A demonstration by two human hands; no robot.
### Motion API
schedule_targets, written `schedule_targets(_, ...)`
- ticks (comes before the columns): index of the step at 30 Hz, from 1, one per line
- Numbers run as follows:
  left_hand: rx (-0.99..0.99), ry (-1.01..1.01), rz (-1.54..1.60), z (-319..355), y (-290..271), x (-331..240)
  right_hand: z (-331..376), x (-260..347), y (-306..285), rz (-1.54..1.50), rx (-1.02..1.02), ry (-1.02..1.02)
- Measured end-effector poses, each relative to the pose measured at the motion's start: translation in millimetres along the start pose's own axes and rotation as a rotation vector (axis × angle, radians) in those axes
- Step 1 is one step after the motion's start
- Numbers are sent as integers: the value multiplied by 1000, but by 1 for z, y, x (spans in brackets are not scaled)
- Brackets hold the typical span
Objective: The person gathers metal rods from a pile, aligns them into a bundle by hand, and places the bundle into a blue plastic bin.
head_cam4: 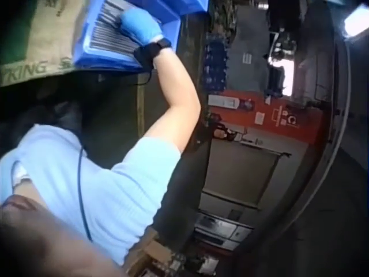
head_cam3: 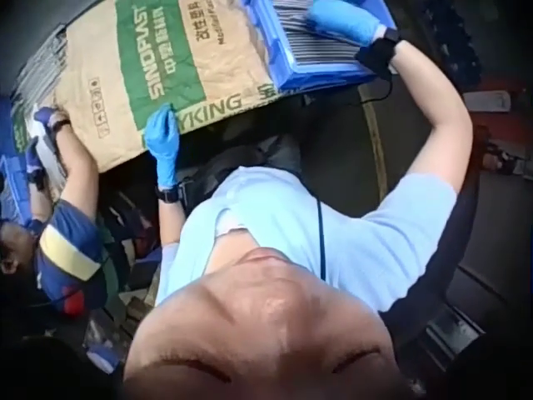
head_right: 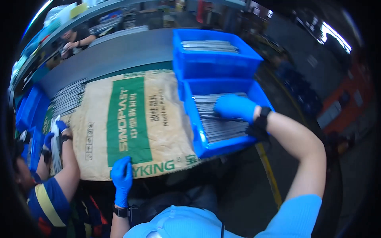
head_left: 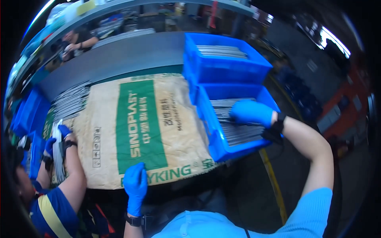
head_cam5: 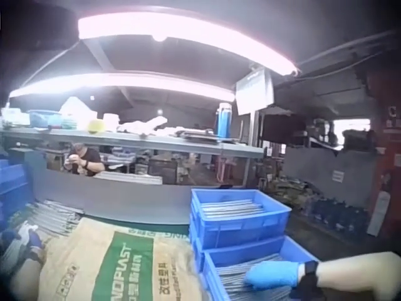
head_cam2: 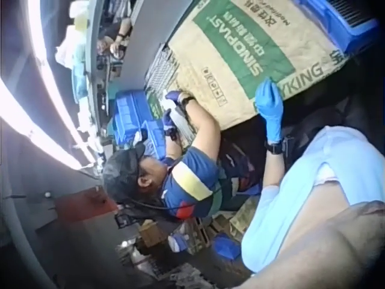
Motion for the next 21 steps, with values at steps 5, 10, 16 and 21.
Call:
schedule_targets(5,5,-27,22,-1,8,-2,-1,-33,9,46,-33,101)
schedule_targets(10,8,-28,9,6,6,-2,-9,-38,23,6,8,194)
schedule_targets(16,9,-29,-1,4,7,-2,-2,-43,31,-123,181,168)
schedule_targets(21,2,-33,-9,2,5,-2,45,-45,47,77,308,210)
Point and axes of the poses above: each hand's wrist, its own z-axis away from the middle knuckle, its own y-axis out of the palm, x = y × z, the point moved 9 cm from there along -z, towards the middle knuckle, and after that the axes turned 1 degree about y, right-handed, at the moved point
